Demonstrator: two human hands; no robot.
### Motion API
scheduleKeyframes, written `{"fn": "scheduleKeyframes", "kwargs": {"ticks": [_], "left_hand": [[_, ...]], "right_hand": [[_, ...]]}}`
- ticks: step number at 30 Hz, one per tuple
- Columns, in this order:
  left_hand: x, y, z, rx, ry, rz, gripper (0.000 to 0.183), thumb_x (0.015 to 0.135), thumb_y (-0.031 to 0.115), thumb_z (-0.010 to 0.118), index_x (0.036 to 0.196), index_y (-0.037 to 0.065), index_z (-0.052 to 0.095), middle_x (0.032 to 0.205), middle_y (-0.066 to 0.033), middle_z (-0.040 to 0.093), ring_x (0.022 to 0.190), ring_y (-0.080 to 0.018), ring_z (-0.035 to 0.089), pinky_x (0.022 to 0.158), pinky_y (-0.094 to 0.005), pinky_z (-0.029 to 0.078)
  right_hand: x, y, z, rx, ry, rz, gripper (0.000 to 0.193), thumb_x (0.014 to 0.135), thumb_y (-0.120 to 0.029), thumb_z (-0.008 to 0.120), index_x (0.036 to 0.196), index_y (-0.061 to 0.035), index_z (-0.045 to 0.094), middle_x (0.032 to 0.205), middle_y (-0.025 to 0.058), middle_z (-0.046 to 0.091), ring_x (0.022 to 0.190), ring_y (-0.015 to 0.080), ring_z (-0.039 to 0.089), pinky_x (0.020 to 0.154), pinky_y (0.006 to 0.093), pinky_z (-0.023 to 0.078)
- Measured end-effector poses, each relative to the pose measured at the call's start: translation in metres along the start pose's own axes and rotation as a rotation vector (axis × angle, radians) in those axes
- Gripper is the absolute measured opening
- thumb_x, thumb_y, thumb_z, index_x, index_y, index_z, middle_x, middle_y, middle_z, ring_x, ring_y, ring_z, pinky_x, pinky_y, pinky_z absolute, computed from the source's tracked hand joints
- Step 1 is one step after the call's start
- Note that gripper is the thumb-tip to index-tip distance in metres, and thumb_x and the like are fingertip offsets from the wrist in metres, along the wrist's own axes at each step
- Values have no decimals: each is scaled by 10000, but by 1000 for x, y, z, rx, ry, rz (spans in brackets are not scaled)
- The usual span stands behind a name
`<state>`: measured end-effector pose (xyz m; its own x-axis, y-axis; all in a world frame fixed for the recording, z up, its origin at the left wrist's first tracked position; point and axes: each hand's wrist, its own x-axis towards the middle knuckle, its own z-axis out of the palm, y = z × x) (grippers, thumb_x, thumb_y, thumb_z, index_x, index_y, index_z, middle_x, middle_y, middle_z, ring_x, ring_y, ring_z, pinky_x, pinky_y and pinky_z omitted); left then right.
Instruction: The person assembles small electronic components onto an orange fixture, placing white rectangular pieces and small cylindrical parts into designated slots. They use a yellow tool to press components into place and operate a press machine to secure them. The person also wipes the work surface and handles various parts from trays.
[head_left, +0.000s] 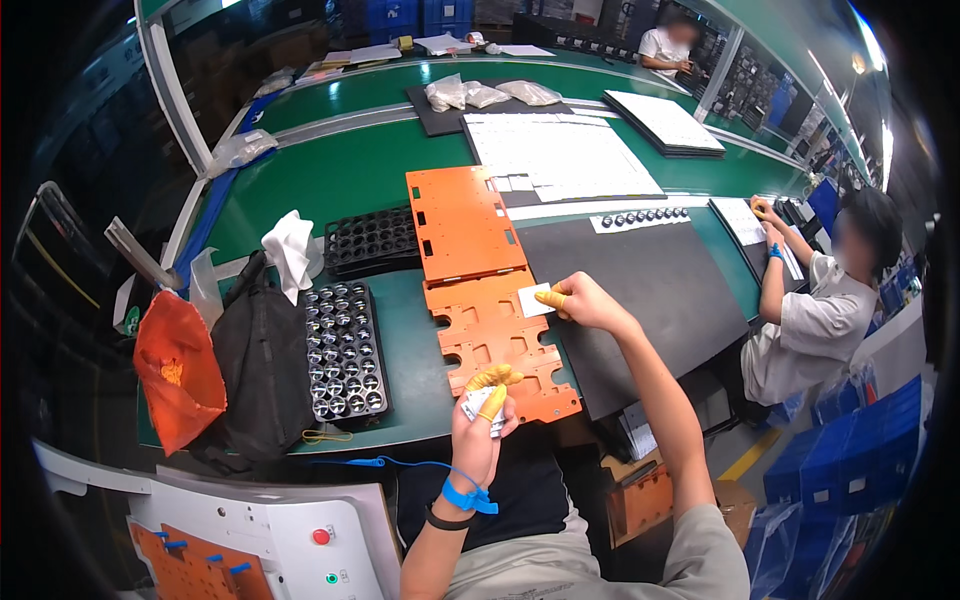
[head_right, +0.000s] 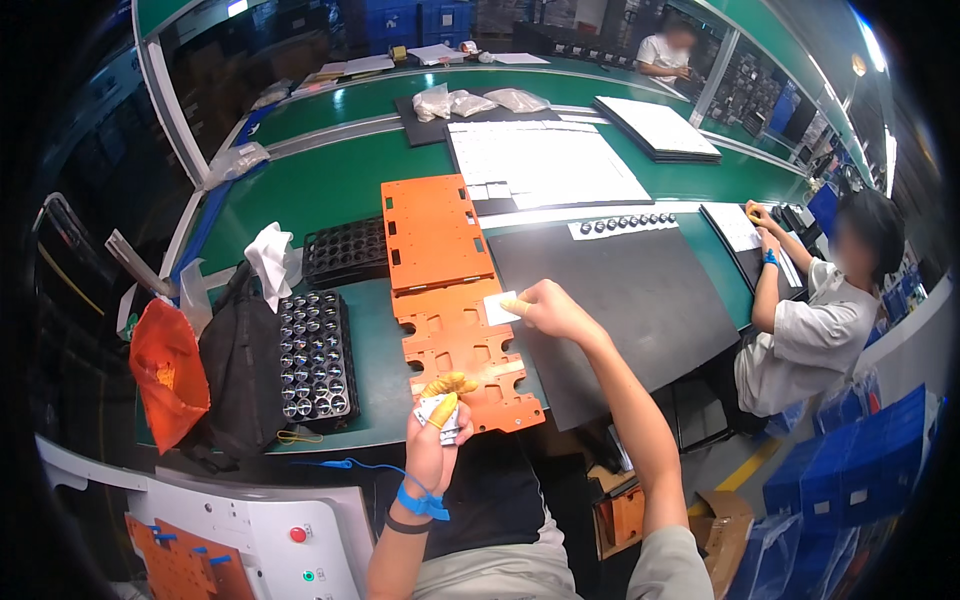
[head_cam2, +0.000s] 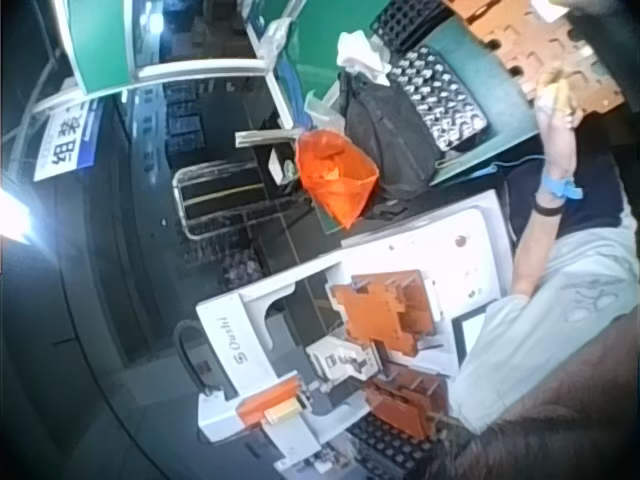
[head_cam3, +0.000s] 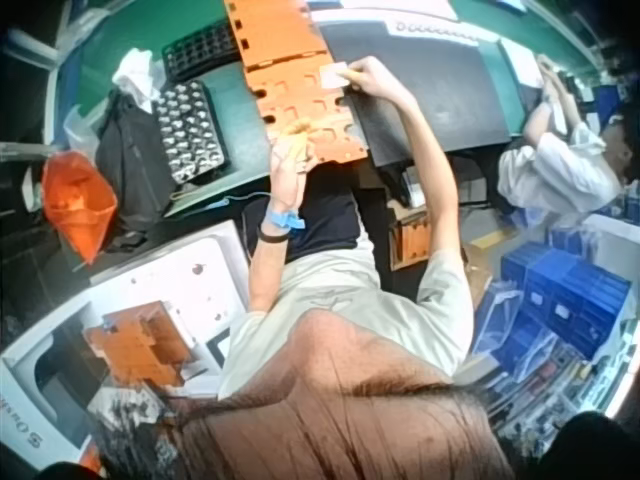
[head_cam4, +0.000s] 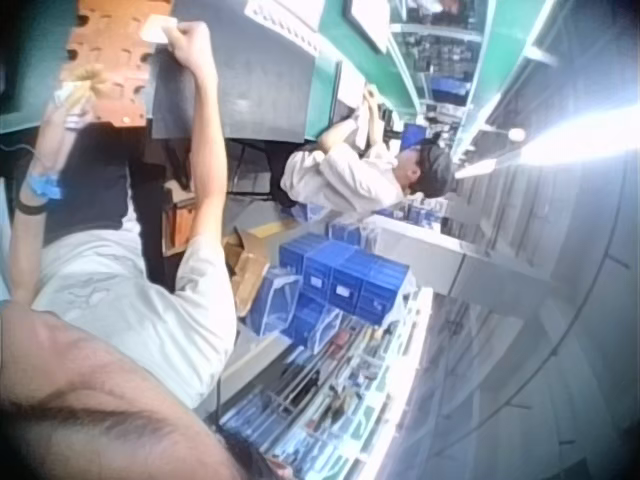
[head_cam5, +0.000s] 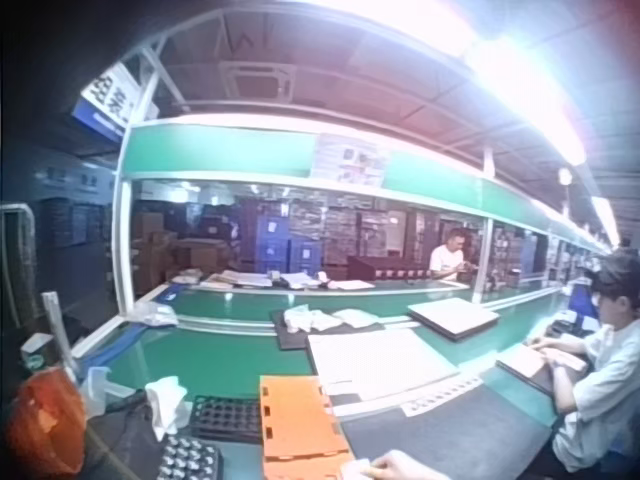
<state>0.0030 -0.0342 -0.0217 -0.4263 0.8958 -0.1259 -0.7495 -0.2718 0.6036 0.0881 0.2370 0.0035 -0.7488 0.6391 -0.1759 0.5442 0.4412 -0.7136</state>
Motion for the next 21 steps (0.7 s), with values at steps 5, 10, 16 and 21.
{"fn": "scheduleKeyframes", "kwargs": {"ticks": [5, 10, 16, 21], "left_hand": [[1, 6, 3, -74, 22, -14, 266, 1016, 64, 468, 1254, -9, 562, 1062, -88, 624, 718, -87, 472, 544, -218, 373], [-3, -1, -4, -133, -14, 2, 274, 998, 114, 500, 1245, 7, 552, 969, -80, 574, 738, -128, 466, 573, -243, 376], [-2, -2, -10, -245, -87, 37, 353, 892, 70, 536, 1239, 8, 526, 1103, -101, 578, 806, -167, 481, 641, -277, 399], [0, 5, -11, -472, -174, -24, 500, 792, 61, 576, 1283, 2, 505, 1155, -111, 570, 848, -193, 496, 707, -307, 422]], "right_hand": [[14, -15, -2, 44, -222, 106, 571, 929, -481, 673, 641, 4, 586, 595, 21, 525, 570, 120, 513, 547, 302, 478], [21, -14, -6, -12, -310, 224, 600, 920, -544, 655, 674, 0, 603, 618, 21, 538, 585, 133, 534, 558, 307, 516], [17, -22, -1, -14, -265, 241, 587, 923, -525, 659, 689, 11, 619, 637, 39, 569, 590, 143, 551, 549, 311, 498], [10, -26, 2, -49, -180, 226, 553, 920, -492, 674, 696, 12, 625, 636, 54, 571, 584, 157, 542, 543, 314, 488]]}}
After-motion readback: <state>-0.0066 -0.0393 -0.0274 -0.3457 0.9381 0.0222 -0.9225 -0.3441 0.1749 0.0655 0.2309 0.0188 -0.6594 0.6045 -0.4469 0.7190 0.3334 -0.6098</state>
